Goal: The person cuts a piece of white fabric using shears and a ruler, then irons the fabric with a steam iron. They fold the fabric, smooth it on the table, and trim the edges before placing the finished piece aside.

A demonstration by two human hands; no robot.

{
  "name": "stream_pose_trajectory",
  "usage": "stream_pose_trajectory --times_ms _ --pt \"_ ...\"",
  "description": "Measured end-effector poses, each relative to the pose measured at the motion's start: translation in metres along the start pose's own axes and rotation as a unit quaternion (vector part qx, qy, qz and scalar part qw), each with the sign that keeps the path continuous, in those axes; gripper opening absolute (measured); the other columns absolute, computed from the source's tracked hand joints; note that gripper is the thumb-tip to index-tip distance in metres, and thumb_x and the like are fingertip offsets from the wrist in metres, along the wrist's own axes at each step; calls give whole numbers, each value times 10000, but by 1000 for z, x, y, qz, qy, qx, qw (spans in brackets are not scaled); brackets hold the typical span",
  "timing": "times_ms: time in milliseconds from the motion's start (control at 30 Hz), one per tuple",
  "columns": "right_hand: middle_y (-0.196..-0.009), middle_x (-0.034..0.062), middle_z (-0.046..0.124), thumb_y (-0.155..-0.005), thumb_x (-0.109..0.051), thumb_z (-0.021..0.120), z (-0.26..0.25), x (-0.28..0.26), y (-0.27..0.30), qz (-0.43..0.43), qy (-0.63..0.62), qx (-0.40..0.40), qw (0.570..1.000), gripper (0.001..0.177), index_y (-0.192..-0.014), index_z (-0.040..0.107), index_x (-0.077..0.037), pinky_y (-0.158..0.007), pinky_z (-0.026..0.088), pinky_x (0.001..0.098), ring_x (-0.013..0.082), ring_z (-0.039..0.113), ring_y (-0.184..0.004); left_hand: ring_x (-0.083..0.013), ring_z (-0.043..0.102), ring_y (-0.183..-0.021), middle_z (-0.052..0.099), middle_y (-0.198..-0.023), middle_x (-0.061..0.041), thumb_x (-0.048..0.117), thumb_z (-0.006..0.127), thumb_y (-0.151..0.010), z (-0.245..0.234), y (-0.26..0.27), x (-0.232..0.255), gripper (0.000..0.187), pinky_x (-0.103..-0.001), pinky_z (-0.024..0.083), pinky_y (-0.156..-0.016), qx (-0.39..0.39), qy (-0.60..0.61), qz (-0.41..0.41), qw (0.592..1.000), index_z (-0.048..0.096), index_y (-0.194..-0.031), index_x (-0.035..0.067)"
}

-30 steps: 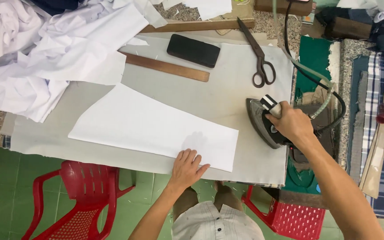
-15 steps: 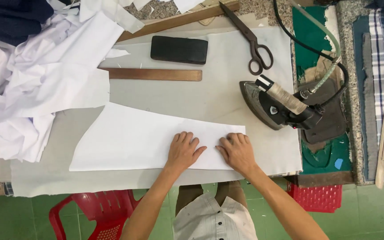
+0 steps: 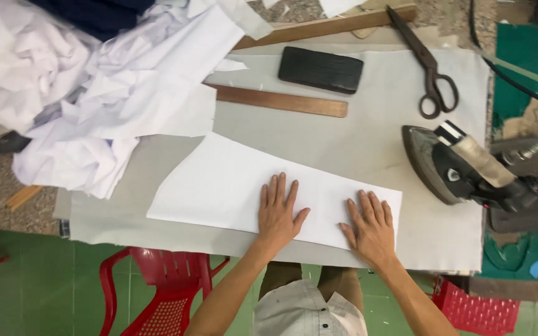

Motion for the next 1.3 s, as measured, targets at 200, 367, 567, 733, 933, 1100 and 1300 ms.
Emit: stream_pose_trajectory --times_ms 200,367,567,733,933,1100,1300 --pt "-1675 164 363 -1001 -539 432 3 -5 -1 -65 -3 -16 998 660 -1520 513 -139 -1292 196 529 336 261 -1588 -363 138 -1563 174 -1702 -137 632 211 -1036 -46 58 -153 728 -561 97 -1243 -61 -125 -189 972 290 -1617 200" --pt "-1666 162 408 -989 -534 439 5 -7 2 -51 10 -23 998 667 -1518 540 -140 -1305 190 509 342 307 -1581 -404 143 -1561 183 -1701 -168 627 177 -1037 -87 87 -251 739 -585 92 -1240 -8 -114 -293 949 278 -1629 197" --pt "-1685 135 380 -989 -574 353 11 -4 5 -18 18 -67 997 693 -1548 473 -181 -1323 184 524 335 287 -1599 -390 602 -1215 632 -1286 -246 351 568 -1055 -110 21 -249 416 -507 515 -960 249 -152 -139 946 649 -1206 -28" --pt "-1687 139 360 -975 -540 423 6 -6 1 -34 6 -47 998 674 -1524 496 -156 -1310 196 529 320 260 -1605 -383 420 -1396 504 -1523 -184 473 461 -1041 -96 -60 -309 658 -503 261 -1191 32 -83 -112 990 458 -1501 1" --pt "-1699 139 297 -1017 -532 398 1 -8 -5 -51 -20 -18 998 662 -1558 444 -154 -1310 149 509 304 201 -1604 -341 588 -851 625 -954 -153 170 649 -1016 -120 -54 -180 181 -445 476 -761 304 -139 21 942 646 -985 -8" --pt "-1611 165 428 -990 -507 494 -4 -6 -9 -47 -15 -9 999 603 -1460 549 -134 -1265 246 525 344 342 -1532 -292 569 -879 571 -936 -98 354 690 -981 -50 -27 -128 324 -397 494 -747 114 -70 151 979 639 -894 46" --pt "-1343 19 515 -962 -567 527 27 -5 -12 12 9 -28 1000 500 -1368 616 -290 -1176 335 433 228 414 -1334 -301 594 -1092 579 -1053 -95 478 660 -968 -18 -34 -145 394 -451 505 -926 45 -88 128 987 699 -1115 115"
Point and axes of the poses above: each hand's wrist, its own y-axis away from the middle knuckle, its own z-axis out of the palm, x = y × z, the point moved 4 cm from there along -y, towards the middle knuckle
